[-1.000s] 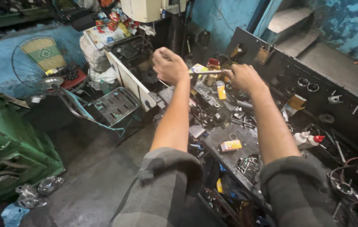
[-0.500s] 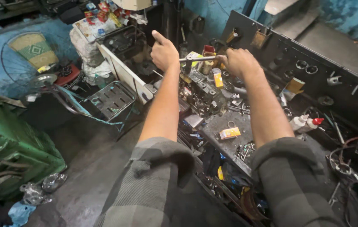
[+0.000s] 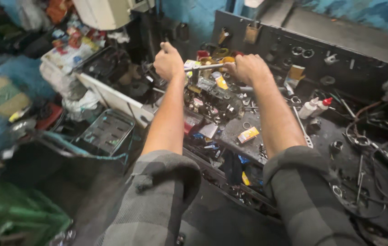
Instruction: The person fits a long metal rod through a small engine crankcase held on the workbench, threads and seats the rod by hand, wipes the part with a cloth, then takes matches from a yellow matchbox and strikes one near the component.
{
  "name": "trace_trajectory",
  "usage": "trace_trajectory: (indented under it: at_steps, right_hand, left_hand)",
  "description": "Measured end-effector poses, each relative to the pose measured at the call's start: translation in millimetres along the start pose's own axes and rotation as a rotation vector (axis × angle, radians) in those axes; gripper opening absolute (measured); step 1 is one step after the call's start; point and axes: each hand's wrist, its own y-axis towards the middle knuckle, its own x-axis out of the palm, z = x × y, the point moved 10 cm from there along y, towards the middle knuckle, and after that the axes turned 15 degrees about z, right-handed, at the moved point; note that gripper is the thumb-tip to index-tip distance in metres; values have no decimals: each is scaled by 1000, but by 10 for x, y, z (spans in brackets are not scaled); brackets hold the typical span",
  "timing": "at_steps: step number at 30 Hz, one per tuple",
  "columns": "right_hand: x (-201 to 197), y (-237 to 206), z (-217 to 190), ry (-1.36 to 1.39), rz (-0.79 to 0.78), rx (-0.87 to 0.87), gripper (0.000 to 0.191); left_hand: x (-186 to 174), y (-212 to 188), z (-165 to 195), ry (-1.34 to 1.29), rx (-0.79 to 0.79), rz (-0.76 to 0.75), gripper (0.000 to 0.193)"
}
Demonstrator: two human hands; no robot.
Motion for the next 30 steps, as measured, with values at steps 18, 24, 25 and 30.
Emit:
trace_trajectory:
  at_steps: [18,24,25,30]
  right_hand:
    - [-62,-49,-368,-52,-16,233,58]
    - [18,-2,-303,-39,-71,190,53]
    - [10,5,-314,-59,-60,155,53]
    - [-1,-33,-256,-131,-97,123,57]
  left_hand:
    - [340,275,104,-49,179,-398,59]
    - [348,221,270,145,514,-370,39]
    - [293,240,330,113,578,-278,43]
    - [311,429,-134,-7,18,-123,70]
